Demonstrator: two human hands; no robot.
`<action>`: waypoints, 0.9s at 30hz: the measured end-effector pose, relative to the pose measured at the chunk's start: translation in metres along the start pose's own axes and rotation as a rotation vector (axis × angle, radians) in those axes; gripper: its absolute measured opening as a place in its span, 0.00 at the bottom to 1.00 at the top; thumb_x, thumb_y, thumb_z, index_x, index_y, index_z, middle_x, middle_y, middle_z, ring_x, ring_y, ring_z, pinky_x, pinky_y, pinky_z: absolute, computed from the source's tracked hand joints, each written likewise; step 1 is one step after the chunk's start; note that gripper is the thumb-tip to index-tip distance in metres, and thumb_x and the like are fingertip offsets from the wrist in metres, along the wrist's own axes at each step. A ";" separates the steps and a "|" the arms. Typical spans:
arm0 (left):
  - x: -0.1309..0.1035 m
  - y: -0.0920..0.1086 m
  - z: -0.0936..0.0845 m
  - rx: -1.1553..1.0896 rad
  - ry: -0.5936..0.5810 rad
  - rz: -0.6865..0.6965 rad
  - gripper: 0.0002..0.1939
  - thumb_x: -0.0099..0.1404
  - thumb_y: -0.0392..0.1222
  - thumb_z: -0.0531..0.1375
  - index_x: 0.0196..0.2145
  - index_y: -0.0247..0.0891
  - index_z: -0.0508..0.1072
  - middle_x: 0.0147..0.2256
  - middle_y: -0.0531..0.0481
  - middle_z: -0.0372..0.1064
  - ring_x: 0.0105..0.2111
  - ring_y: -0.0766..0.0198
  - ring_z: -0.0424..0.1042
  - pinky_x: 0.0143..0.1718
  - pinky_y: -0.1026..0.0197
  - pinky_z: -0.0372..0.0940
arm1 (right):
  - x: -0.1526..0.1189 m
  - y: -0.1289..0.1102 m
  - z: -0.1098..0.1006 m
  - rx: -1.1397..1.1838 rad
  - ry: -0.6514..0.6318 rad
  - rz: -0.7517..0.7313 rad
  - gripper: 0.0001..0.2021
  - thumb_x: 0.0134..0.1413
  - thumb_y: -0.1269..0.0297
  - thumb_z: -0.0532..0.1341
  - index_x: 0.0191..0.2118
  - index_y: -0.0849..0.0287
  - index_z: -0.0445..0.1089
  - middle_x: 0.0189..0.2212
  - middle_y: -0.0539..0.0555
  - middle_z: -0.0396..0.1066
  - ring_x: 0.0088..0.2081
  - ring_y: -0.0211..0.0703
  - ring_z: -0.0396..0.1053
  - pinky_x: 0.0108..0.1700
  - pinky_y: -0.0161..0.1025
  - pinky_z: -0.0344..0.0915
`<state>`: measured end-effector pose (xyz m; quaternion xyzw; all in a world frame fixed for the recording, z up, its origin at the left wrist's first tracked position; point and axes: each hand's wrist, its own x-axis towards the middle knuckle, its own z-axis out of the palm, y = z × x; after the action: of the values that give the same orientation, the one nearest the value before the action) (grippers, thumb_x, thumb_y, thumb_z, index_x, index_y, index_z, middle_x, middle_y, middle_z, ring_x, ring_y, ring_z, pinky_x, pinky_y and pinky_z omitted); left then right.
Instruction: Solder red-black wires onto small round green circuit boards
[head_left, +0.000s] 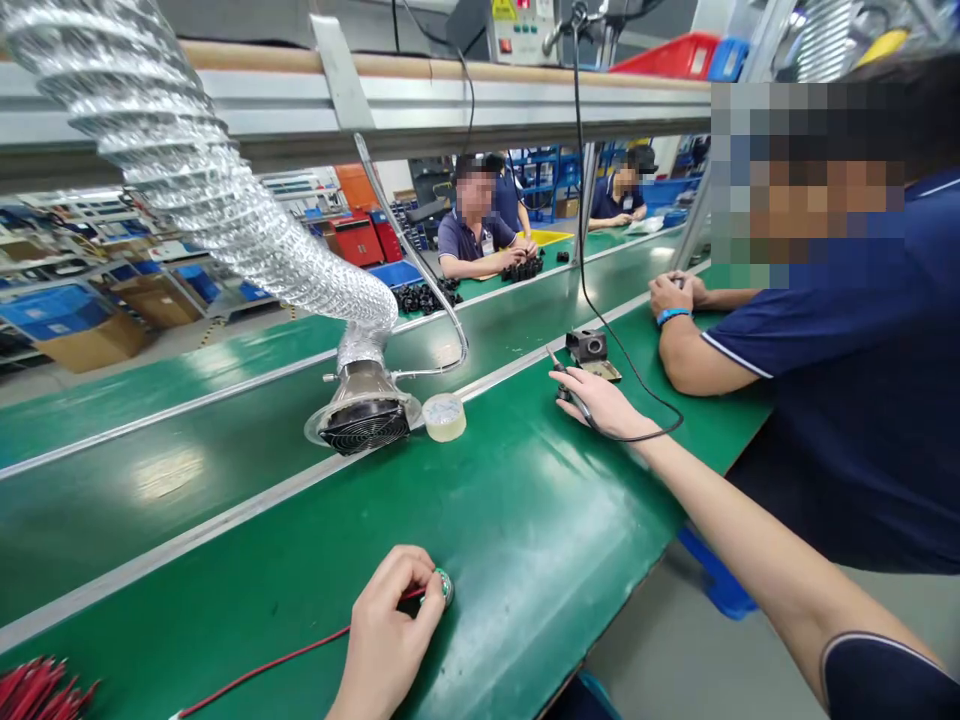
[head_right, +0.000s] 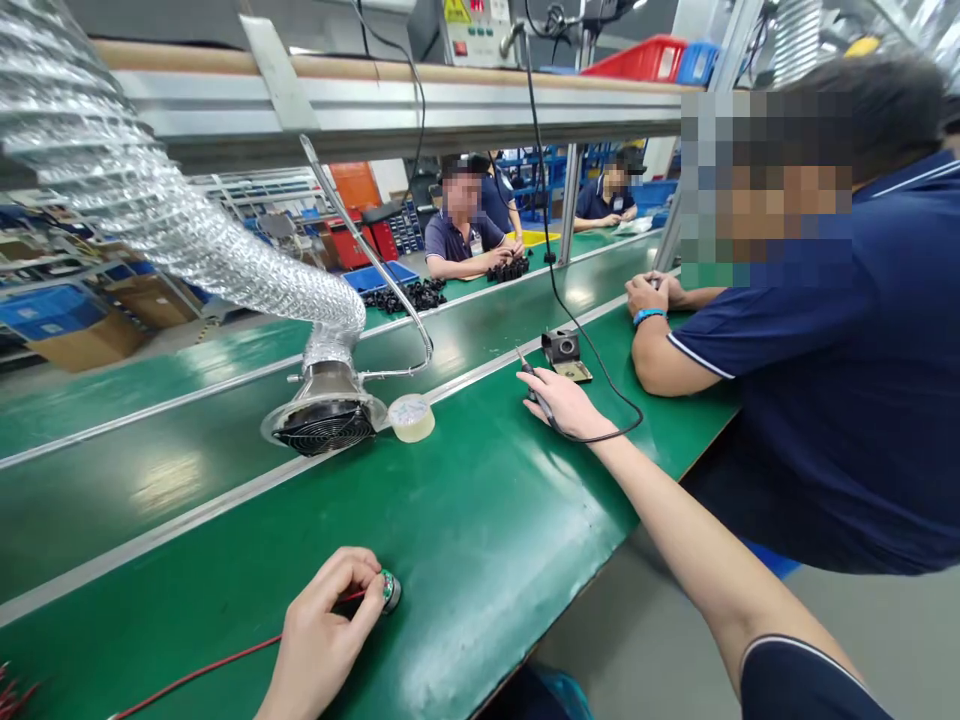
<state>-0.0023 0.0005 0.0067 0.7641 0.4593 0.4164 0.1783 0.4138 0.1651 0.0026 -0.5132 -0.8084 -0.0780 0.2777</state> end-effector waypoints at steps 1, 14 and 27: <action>0.000 0.000 0.000 0.003 0.003 0.003 0.16 0.71 0.42 0.61 0.25 0.40 0.67 0.29 0.51 0.72 0.27 0.64 0.72 0.29 0.65 0.67 | -0.001 0.004 0.006 0.013 0.010 0.009 0.24 0.69 0.62 0.59 0.67 0.61 0.66 0.56 0.67 0.71 0.52 0.56 0.74 0.53 0.49 0.73; -0.011 -0.006 0.013 -0.028 -0.016 -0.012 0.10 0.67 0.32 0.58 0.29 0.42 0.63 0.31 0.50 0.69 0.30 0.63 0.70 0.32 0.61 0.64 | -0.024 -0.082 0.052 0.347 0.162 -0.081 0.17 0.72 0.63 0.55 0.61 0.57 0.67 0.45 0.58 0.72 0.41 0.44 0.76 0.45 0.40 0.75; -0.021 -0.028 0.026 0.292 -0.004 0.094 0.12 0.59 0.39 0.67 0.36 0.41 0.67 0.34 0.53 0.72 0.28 0.67 0.70 0.28 0.62 0.61 | -0.038 -0.209 0.091 0.459 0.119 -0.137 0.19 0.73 0.52 0.55 0.64 0.49 0.68 0.51 0.57 0.72 0.44 0.40 0.80 0.42 0.30 0.75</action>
<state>-0.0015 0.0001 -0.0366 0.8034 0.4783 0.3516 0.0462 0.2101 0.0761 -0.0603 -0.3750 -0.8201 0.0591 0.4281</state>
